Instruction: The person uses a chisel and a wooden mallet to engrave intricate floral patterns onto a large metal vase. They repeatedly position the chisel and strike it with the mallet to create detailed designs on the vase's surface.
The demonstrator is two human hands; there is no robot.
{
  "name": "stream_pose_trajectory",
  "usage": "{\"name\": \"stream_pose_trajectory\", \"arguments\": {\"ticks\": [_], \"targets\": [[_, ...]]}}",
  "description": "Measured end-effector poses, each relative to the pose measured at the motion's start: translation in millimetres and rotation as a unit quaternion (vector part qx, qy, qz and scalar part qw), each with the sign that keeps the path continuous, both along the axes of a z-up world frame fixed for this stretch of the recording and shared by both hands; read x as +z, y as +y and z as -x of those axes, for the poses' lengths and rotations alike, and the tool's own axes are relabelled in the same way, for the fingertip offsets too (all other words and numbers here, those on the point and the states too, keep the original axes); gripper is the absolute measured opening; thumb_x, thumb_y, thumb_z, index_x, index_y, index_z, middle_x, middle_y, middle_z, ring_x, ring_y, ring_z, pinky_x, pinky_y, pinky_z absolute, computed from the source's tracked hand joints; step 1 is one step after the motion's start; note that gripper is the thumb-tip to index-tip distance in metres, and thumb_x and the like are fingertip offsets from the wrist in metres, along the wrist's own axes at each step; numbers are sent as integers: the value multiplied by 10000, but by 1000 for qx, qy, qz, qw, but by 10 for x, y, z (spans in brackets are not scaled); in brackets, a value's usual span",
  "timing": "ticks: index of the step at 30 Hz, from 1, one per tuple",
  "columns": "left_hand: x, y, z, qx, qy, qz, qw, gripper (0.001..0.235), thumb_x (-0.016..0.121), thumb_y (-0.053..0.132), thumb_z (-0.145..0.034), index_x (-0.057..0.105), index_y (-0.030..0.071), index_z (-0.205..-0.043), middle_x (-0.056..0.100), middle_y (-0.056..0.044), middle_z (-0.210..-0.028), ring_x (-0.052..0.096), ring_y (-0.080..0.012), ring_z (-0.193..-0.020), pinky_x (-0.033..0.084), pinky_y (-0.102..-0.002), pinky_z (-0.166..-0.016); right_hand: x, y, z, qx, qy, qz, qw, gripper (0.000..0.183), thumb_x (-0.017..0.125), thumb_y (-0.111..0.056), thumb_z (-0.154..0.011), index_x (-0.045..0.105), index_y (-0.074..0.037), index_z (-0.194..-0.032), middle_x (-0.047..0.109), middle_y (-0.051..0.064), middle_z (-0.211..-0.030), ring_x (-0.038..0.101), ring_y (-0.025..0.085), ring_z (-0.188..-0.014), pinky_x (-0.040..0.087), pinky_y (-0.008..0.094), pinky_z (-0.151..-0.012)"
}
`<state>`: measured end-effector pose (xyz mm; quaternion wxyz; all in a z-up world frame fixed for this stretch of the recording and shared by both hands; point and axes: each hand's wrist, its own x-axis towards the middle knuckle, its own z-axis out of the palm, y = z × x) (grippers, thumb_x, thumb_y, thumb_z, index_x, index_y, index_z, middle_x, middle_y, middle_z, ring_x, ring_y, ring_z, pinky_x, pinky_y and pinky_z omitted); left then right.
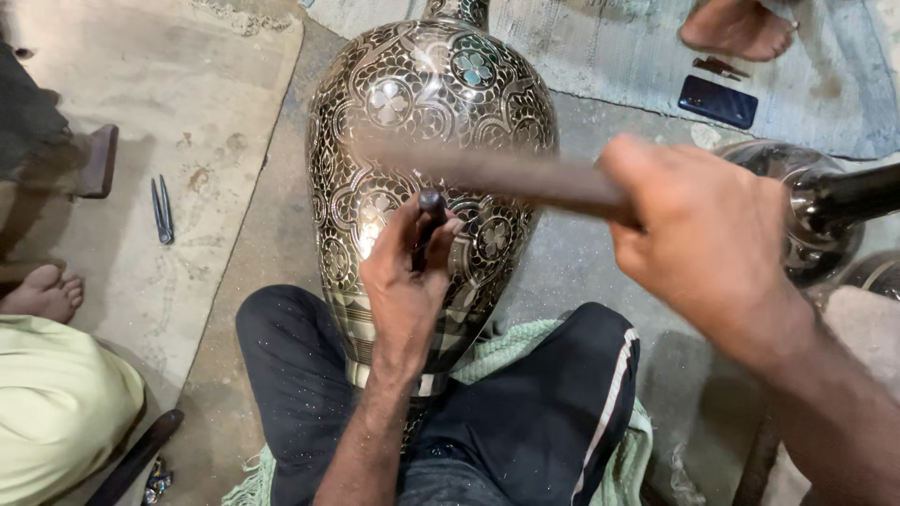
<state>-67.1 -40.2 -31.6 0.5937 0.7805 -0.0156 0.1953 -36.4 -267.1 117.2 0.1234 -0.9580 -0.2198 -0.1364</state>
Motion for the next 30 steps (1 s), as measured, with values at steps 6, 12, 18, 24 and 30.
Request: {"name": "stream_pose_trajectory", "arguments": {"ticks": [6, 12, 18, 24, 30], "targets": [[-4, -36, 56, -5, -54, 3, 999, 271, 635, -52, -1025, 640, -3, -1291, 752, -147, -1132, 776, -216, -1004, 708, -285, -819, -60, 42, 13, 6, -23, 41, 999, 194, 765, -80, -873, 618, -87, -1000, 655, 45, -816, 621, 189, -728, 490, 355, -603], [-65, -50, 87, 21, -64, -38, 997, 221, 671, -25, -1015, 655, -1, -1235, 723, -97, -968, 687, -130, -755, 626, -228, -600, -102, 44, 29, 24, -10, 23, 999, 186, 747, -60, -863, 629, -102, -1001, 635, 21, -806, 583, 153, -696, 485, 323, -591], [-145, -104, 133, 38, -57, -26, 997, 196, 667, -4, -1016, 654, -16, -1210, 686, -45, -884, 591, -78, -644, 515, -221, -504, -74, 74, 57, 39, -28, 12, 999, 147, 764, -74, -869, 644, -96, -949, 622, 5, -788, 580, 146, -718, 474, 325, -587], [-294, -71, 186, 54, -101, -79, 990, 59, 692, 31, -1040, 663, 31, -1091, 637, 4, -835, 551, -72, -632, 467, -223, -489, -2, 111, 70, 64, -34, 15, 997, 125, 780, -118, -928, 661, -131, -962, 648, -16, -776, 617, 135, -654, 456, 317, -540], [-458, -98, 210, 91, -81, -98, 988, 20, 664, 15, -996, 663, 35, -1000, 583, 21, -700, 476, -45, -498, 408, -220, -381, 75, 88, 126, 61, -31, 45, 997, 128, 768, -103, -891, 658, -129, -952, 640, -7, -751, 616, 154, -623, 459, 334, -530]]}}
